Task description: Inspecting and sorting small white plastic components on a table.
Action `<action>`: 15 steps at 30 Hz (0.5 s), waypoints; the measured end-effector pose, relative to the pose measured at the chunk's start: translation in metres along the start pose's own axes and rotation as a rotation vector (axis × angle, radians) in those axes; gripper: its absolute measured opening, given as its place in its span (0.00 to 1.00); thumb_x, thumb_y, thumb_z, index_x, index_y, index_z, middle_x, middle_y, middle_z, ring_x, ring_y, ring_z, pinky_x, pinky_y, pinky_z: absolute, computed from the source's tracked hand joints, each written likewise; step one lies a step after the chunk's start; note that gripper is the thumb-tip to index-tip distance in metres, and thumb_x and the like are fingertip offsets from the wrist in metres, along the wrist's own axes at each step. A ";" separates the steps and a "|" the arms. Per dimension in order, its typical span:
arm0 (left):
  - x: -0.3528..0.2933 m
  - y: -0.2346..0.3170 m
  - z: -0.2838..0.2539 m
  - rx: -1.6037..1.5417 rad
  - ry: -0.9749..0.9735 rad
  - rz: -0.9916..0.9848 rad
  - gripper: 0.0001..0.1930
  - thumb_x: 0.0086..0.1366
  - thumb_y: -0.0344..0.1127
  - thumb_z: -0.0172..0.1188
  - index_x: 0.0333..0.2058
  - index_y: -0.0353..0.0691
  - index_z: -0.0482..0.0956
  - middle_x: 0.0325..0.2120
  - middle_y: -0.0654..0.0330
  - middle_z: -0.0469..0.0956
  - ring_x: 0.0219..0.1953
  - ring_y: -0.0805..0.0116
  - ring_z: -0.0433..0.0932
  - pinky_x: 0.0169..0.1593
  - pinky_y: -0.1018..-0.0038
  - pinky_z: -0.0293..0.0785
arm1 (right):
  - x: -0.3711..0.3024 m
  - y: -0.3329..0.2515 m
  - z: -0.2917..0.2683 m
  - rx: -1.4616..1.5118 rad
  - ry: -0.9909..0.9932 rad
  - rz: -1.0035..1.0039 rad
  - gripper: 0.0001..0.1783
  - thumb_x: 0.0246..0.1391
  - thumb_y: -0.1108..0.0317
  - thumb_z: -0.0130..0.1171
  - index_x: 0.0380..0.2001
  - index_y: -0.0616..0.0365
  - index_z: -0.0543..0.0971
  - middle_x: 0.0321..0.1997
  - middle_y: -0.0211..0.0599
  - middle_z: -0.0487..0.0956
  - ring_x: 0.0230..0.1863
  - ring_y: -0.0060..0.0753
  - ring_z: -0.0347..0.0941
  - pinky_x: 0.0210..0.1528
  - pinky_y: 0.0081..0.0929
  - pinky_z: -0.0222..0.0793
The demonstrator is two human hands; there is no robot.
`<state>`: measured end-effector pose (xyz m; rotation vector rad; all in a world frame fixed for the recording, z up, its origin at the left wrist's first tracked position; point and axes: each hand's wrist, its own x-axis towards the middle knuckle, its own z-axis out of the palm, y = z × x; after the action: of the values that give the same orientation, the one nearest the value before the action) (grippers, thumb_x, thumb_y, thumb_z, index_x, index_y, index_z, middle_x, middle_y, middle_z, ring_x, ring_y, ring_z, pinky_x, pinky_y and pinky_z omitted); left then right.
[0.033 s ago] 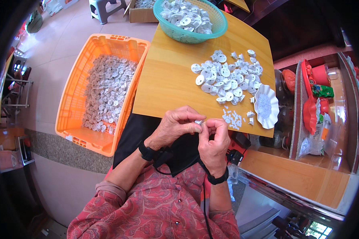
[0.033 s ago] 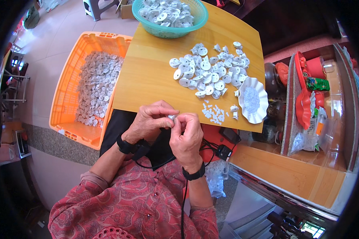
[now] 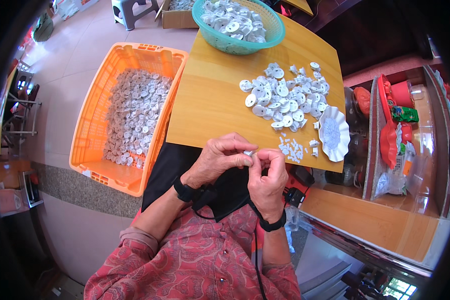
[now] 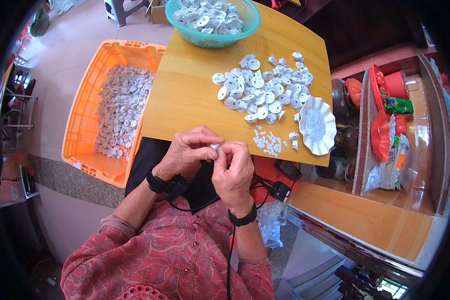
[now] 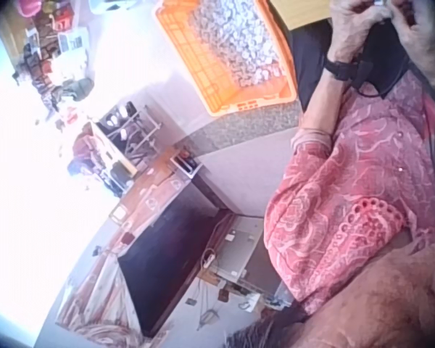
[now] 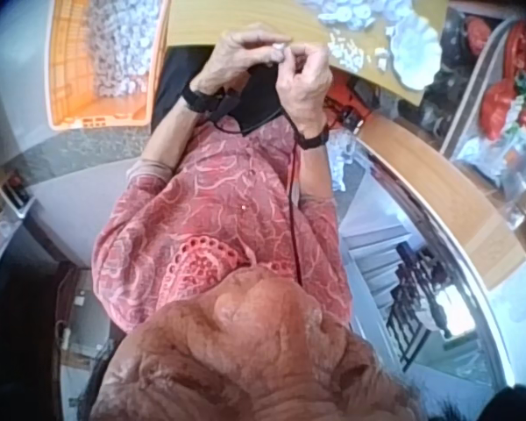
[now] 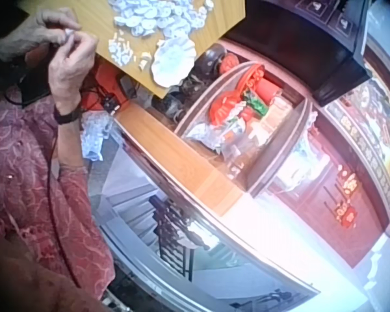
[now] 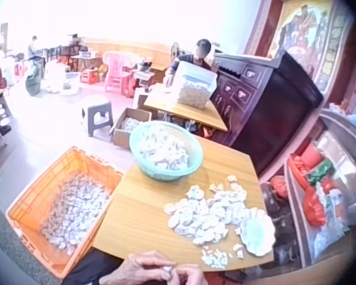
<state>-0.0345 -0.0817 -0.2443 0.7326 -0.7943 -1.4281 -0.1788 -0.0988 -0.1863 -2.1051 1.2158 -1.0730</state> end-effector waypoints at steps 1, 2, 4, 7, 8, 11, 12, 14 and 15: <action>0.000 -0.001 0.000 -0.030 0.001 0.014 0.14 0.59 0.26 0.68 0.45 0.35 0.83 0.36 0.62 0.79 0.36 0.76 0.78 0.38 0.81 0.76 | 0.000 0.002 0.001 -0.031 0.002 -0.045 0.10 0.55 0.80 0.61 0.36 0.62 0.70 0.31 0.36 0.75 0.26 0.28 0.72 0.28 0.27 0.69; 0.001 0.001 -0.001 -0.029 -0.001 0.013 0.14 0.59 0.26 0.68 0.45 0.35 0.83 0.36 0.62 0.79 0.36 0.76 0.78 0.38 0.81 0.76 | 0.000 0.004 0.001 -0.031 0.004 -0.045 0.10 0.55 0.80 0.61 0.36 0.62 0.70 0.31 0.36 0.75 0.26 0.28 0.72 0.28 0.27 0.69; 0.000 0.008 -0.004 -0.017 -0.005 -0.050 0.15 0.59 0.24 0.66 0.46 0.32 0.82 0.37 0.59 0.78 0.35 0.72 0.78 0.39 0.78 0.77 | 0.001 0.005 0.000 0.317 -0.037 0.243 0.09 0.58 0.77 0.61 0.37 0.63 0.70 0.32 0.35 0.77 0.29 0.22 0.73 0.31 0.22 0.71; 0.000 0.012 -0.001 -0.060 0.011 -0.085 0.13 0.60 0.25 0.66 0.45 0.33 0.83 0.36 0.60 0.79 0.32 0.75 0.78 0.36 0.80 0.76 | 0.002 0.002 -0.004 0.530 -0.005 0.369 0.09 0.59 0.76 0.61 0.38 0.63 0.70 0.33 0.34 0.78 0.33 0.17 0.74 0.35 0.18 0.72; 0.000 0.011 -0.001 -0.058 0.009 -0.082 0.13 0.60 0.25 0.66 0.45 0.33 0.83 0.36 0.60 0.79 0.32 0.75 0.78 0.36 0.80 0.76 | 0.003 0.001 -0.005 0.595 0.004 0.393 0.09 0.59 0.76 0.61 0.39 0.63 0.70 0.33 0.33 0.77 0.33 0.17 0.74 0.35 0.18 0.72; -0.001 0.009 -0.001 -0.066 -0.005 -0.049 0.12 0.61 0.25 0.65 0.45 0.33 0.83 0.36 0.60 0.79 0.31 0.75 0.78 0.35 0.81 0.76 | 0.000 0.000 -0.005 0.543 -0.010 0.398 0.10 0.59 0.76 0.61 0.38 0.63 0.70 0.33 0.32 0.77 0.32 0.17 0.73 0.35 0.17 0.71; -0.001 0.009 0.000 -0.029 -0.004 -0.043 0.12 0.62 0.25 0.65 0.45 0.33 0.82 0.35 0.60 0.79 0.31 0.76 0.78 0.35 0.81 0.76 | 0.000 0.002 -0.005 0.546 -0.006 0.385 0.10 0.59 0.76 0.61 0.38 0.63 0.70 0.33 0.32 0.77 0.32 0.17 0.73 0.35 0.17 0.71; 0.004 0.014 0.000 0.016 -0.009 -0.027 0.13 0.62 0.26 0.65 0.46 0.33 0.82 0.35 0.60 0.79 0.31 0.76 0.78 0.35 0.81 0.76 | -0.002 0.007 -0.004 0.536 0.009 0.422 0.10 0.58 0.76 0.62 0.38 0.61 0.70 0.33 0.31 0.75 0.31 0.17 0.71 0.34 0.15 0.70; 0.005 0.019 0.000 0.035 -0.002 -0.074 0.13 0.63 0.27 0.64 0.46 0.33 0.82 0.34 0.60 0.80 0.30 0.77 0.78 0.35 0.81 0.76 | -0.002 0.005 -0.005 0.540 0.037 0.438 0.10 0.58 0.76 0.62 0.37 0.61 0.70 0.32 0.31 0.75 0.30 0.17 0.71 0.33 0.16 0.70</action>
<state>-0.0239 -0.0859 -0.2286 0.7950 -0.8026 -1.4840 -0.1860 -0.0997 -0.1880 -1.3446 1.1654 -1.0820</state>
